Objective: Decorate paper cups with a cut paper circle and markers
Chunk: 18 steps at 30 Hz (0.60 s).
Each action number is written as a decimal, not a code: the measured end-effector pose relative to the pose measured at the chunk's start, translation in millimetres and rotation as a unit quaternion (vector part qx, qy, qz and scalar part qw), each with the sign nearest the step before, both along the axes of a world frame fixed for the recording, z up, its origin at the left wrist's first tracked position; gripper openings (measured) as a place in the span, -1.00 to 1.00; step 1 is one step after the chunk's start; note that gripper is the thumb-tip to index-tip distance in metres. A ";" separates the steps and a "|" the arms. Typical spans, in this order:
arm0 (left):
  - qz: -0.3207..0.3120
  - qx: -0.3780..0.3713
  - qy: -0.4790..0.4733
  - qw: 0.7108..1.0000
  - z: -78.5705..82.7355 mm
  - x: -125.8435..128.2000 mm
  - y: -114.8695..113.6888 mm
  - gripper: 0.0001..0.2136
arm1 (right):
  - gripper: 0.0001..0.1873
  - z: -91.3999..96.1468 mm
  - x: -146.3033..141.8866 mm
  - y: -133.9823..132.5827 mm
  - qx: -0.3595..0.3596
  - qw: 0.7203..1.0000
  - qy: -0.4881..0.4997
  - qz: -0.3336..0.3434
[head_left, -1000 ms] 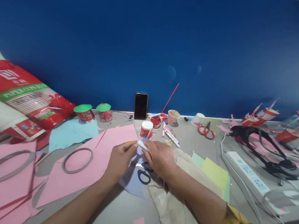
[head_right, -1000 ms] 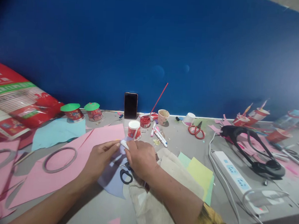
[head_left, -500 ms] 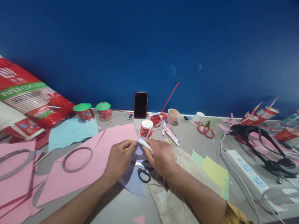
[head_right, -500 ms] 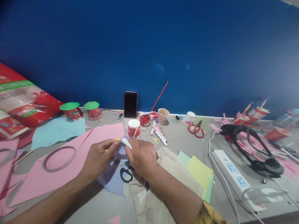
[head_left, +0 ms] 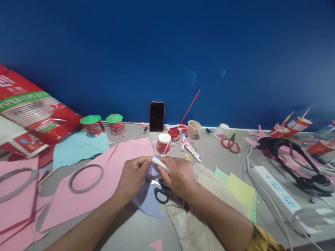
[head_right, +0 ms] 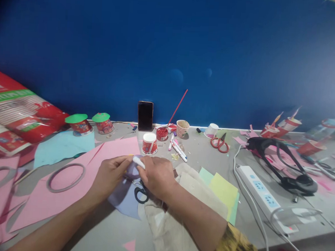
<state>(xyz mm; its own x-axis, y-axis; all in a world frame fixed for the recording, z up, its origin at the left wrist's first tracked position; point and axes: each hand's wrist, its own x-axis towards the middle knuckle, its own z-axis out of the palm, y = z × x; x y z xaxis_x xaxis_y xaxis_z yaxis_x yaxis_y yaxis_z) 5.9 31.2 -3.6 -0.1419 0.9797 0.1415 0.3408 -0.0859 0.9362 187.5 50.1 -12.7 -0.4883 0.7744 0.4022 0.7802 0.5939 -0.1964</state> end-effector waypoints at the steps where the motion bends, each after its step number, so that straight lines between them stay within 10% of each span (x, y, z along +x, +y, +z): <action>1: 0.002 0.007 0.012 1.000 0.3 0.4 0.2 -0.66 | -0.77 0.0 -0.6 -0.6 0.001 1.000 -0.003 -0.005; 10: 0.031 0.025 0.020 0.999 -1.1 7.2 -2.6 -0.61 | -0.76 5.2 -4.0 -1.8 -0.047 0.996 0.012 -0.072; 18: 0.003 0.014 -0.001 1.000 3.3 4.1 -3.8 -0.61 | -0.80 3.0 0.9 2.0 -0.028 1.000 0.008 0.001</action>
<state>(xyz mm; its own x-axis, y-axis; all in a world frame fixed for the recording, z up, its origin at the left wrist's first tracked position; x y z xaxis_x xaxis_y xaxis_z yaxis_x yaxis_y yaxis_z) 9.9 27.5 -0.4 -0.1485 0.9743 0.1693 0.3392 -0.1106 0.9342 188.4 52.0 -9.6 -0.4840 0.7944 0.3670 0.7750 0.5839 -0.2417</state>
